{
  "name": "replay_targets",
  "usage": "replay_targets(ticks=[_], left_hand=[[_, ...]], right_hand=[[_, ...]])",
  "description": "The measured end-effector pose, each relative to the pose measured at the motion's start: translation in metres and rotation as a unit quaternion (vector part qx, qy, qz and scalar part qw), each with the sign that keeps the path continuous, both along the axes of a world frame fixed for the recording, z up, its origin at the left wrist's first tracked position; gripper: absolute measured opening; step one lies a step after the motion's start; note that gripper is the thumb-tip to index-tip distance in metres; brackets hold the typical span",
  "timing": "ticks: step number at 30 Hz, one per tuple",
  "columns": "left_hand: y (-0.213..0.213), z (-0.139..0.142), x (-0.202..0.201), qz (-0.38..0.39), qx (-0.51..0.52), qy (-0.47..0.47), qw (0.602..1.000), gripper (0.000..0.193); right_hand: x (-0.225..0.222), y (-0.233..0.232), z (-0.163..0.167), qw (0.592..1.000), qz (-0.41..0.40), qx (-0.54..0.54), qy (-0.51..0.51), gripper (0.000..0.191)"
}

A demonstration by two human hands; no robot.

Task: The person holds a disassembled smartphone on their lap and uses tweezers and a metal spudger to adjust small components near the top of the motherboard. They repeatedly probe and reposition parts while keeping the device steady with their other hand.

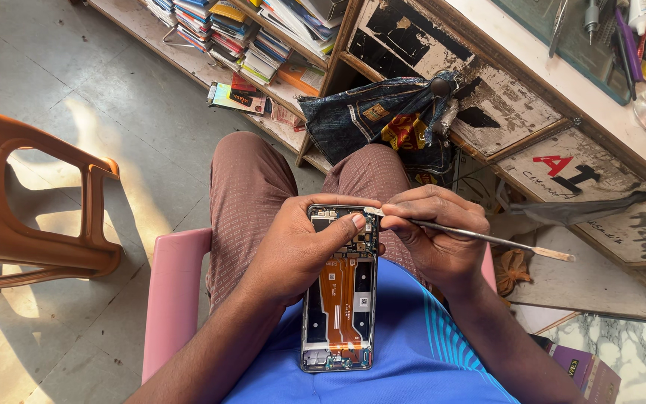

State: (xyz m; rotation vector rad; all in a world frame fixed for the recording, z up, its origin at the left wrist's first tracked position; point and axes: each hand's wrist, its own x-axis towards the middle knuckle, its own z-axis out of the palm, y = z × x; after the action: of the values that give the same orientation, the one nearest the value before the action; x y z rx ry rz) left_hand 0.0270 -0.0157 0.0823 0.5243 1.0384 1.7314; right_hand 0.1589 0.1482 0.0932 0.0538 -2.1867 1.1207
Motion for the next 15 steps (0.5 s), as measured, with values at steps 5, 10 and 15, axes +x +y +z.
replay_targets(ticks=[5, 10, 15], left_hand=[[0.001, -0.005, 0.001, 0.003, 0.011, -0.01, 1.0, 0.03], [0.003, -0.007, 0.001, -0.006, 0.017, -0.025, 1.0, 0.029], [0.003, -0.007, 0.0, -0.02, 0.021, -0.03, 0.999, 0.032]], right_hand=[[-0.002, -0.002, -0.005, 1.0, -0.009, -0.003, 0.005, 0.016], [-0.003, -0.003, -0.011, 1.0, -0.013, -0.015, -0.002, 0.018], [-0.002, 0.0, -0.013, 0.999, -0.014, -0.044, 0.019, 0.019]])
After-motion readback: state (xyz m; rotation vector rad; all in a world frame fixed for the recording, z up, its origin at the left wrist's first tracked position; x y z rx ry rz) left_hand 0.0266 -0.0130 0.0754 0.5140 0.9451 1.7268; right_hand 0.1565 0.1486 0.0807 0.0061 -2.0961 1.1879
